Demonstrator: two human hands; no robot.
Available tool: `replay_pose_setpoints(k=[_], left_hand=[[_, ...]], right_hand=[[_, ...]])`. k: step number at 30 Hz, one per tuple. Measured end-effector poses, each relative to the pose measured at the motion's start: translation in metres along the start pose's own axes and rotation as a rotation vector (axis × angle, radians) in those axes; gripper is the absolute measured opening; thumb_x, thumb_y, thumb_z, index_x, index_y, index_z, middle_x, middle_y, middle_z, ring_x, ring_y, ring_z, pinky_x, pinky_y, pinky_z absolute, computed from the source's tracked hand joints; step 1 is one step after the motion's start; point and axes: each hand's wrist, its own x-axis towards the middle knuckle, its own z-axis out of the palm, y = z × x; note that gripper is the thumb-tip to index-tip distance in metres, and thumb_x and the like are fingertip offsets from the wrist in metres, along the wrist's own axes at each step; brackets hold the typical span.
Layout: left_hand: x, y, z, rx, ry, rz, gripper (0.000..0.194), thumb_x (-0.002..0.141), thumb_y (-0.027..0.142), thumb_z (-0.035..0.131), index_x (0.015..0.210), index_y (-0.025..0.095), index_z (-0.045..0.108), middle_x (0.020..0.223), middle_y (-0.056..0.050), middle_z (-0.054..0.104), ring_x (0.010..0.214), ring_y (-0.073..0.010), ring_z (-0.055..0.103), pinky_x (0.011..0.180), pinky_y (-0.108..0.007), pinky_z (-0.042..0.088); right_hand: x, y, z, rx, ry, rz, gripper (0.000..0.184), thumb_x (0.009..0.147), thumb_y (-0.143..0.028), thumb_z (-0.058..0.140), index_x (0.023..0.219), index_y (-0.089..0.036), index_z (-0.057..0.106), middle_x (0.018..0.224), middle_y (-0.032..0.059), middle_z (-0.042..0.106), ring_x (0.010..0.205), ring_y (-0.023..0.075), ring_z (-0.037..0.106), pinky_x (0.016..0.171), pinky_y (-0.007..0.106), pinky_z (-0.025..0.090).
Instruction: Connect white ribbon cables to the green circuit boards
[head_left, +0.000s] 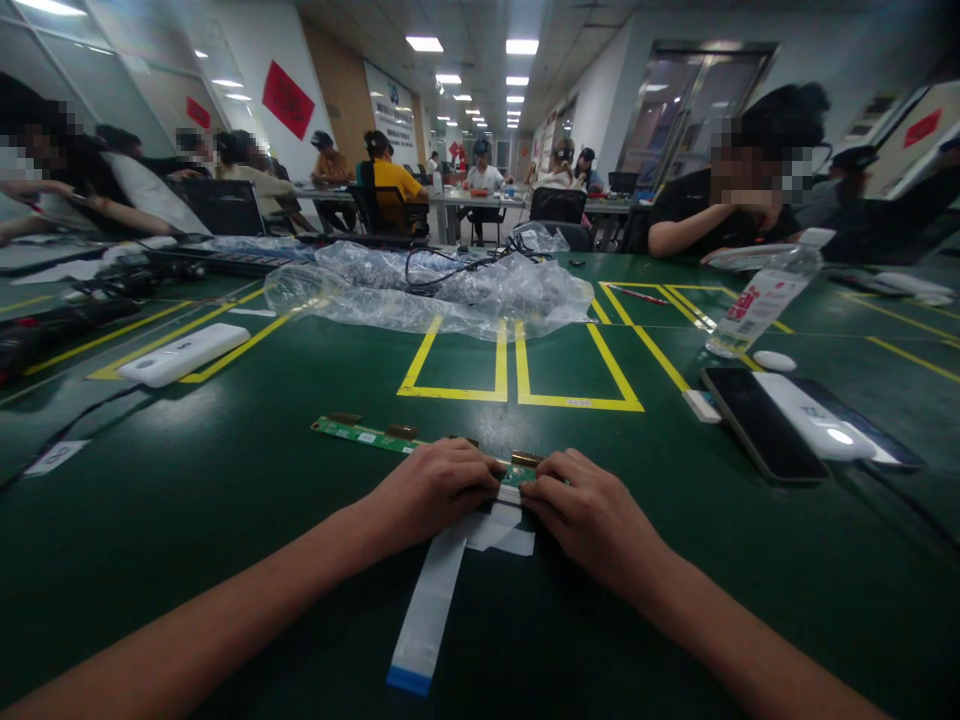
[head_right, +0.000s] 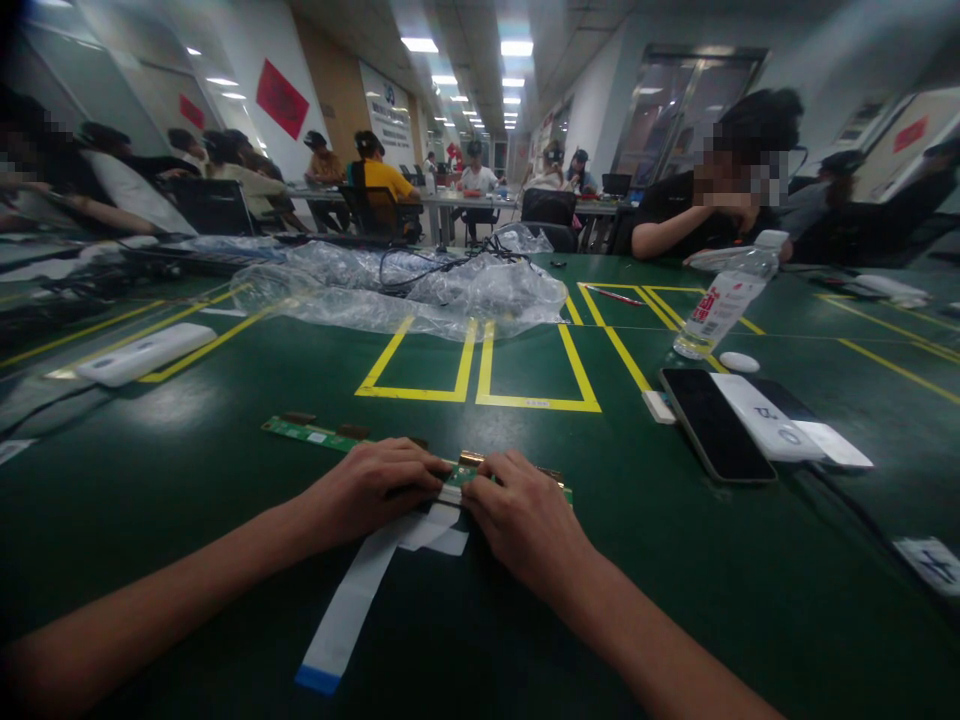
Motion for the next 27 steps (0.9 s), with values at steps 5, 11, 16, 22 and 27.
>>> replay_pose_setpoints(k=[5, 11, 16, 22, 27], left_hand=[[-0.002, -0.004, 0.002, 0.041, 0.003, 0.001, 0.013, 0.092, 0.014, 0.06, 0.101, 0.017, 0.069, 0.11, -0.005, 0.07, 0.098, -0.0192, 0.062, 0.087, -0.036, 0.048], [-0.005, 0.001, -0.006, 0.228, -0.024, -0.059, 0.026, 0.092, 0.016, 0.059, 0.117, 0.017, 0.064, 0.128, -0.009, 0.062, 0.114, -0.0255, 0.057, 0.092, -0.044, 0.049], [-0.011, 0.026, 0.002, 0.33, -0.119, -0.167, 0.043, 0.094, 0.028, 0.056, 0.135, 0.015, 0.055, 0.142, -0.013, 0.053, 0.127, -0.0323, 0.051, 0.1, -0.052, 0.047], [-0.015, 0.026, 0.003, 0.285, -0.203, -0.356, 0.059, 0.102, 0.049, 0.03, 0.152, 0.017, 0.033, 0.157, -0.01, 0.031, 0.143, -0.0267, 0.033, 0.117, -0.047, 0.032], [-0.014, -0.012, -0.019, 0.293, -0.212, -0.548, 0.065, 0.101, 0.056, 0.023, 0.153, 0.018, 0.033, 0.157, -0.006, 0.03, 0.145, -0.0252, 0.03, 0.119, -0.044, 0.027]], right_hand=[[0.002, 0.002, -0.002, -0.057, 0.007, 0.006, 0.014, 0.096, -0.02, 0.053, 0.101, -0.021, 0.067, 0.098, 0.0076, 0.062, 0.086, 0.0208, 0.054, 0.072, 0.035, 0.045], [0.001, 0.015, -0.009, -0.067, 0.047, 0.028, 0.019, 0.096, -0.017, 0.053, 0.109, -0.022, 0.066, 0.103, 0.0071, 0.063, 0.088, 0.0215, 0.054, 0.075, 0.037, 0.042], [-0.004, 0.028, -0.016, -0.027, 0.094, 0.076, 0.018, 0.095, -0.016, 0.052, 0.106, -0.02, 0.066, 0.1, 0.0073, 0.064, 0.088, 0.0213, 0.055, 0.076, 0.037, 0.044], [-0.006, 0.029, -0.016, 0.109, 0.094, 0.102, 0.019, 0.095, -0.018, 0.051, 0.105, -0.02, 0.066, 0.102, 0.0072, 0.064, 0.094, 0.0224, 0.058, 0.08, 0.039, 0.047], [-0.008, 0.025, -0.017, 0.168, 0.064, 0.118, 0.02, 0.096, -0.02, 0.05, 0.106, -0.02, 0.067, 0.102, 0.0072, 0.064, 0.092, 0.0214, 0.059, 0.079, 0.039, 0.048]])
